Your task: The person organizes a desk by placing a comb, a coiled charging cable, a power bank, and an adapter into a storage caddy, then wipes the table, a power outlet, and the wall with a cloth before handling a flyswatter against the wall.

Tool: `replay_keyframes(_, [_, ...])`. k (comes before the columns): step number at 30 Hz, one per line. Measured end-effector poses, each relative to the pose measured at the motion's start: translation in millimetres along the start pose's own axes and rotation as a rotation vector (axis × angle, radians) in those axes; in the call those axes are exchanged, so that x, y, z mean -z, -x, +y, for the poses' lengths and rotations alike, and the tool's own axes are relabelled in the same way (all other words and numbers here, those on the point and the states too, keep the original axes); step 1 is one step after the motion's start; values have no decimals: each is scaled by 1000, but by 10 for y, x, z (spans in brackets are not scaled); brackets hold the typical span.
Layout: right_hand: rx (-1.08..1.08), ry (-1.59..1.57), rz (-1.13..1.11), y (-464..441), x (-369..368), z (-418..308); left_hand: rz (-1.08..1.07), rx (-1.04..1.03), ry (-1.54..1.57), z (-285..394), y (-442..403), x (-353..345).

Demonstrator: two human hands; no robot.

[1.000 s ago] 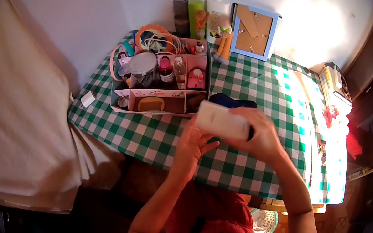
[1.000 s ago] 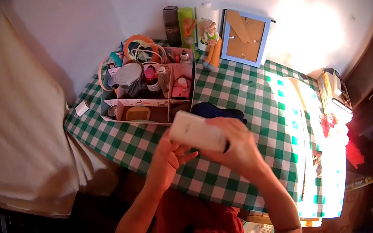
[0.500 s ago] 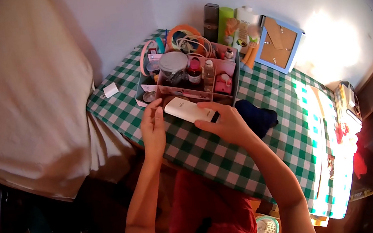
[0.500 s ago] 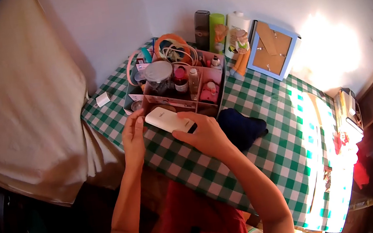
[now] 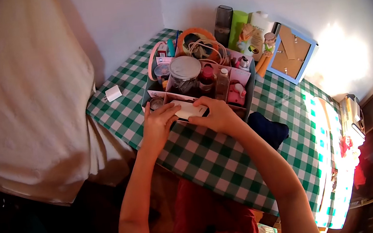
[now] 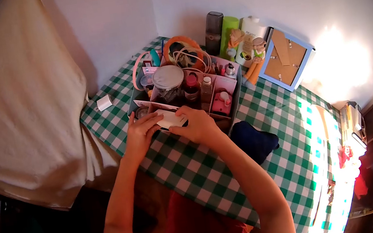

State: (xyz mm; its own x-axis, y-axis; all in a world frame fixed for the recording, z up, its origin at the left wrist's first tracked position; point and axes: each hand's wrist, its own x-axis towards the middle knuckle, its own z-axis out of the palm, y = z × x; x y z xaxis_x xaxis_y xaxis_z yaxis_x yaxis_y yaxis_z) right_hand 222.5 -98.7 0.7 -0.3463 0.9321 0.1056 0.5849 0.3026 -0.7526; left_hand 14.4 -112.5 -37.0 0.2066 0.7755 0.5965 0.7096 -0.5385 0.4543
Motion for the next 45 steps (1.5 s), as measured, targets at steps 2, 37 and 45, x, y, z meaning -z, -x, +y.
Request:
replay_keyframes(2, [97, 146, 78, 37, -39, 31, -13, -2, 0, 6, -5, 11])
replay_keyframes(37, [301, 444, 187, 252, -195, 80, 106, -49, -87, 65, 120, -116])
replay_keyframes(45, [363, 595, 239, 241, -164, -19, 158, -17, -53, 81, 130, -126])
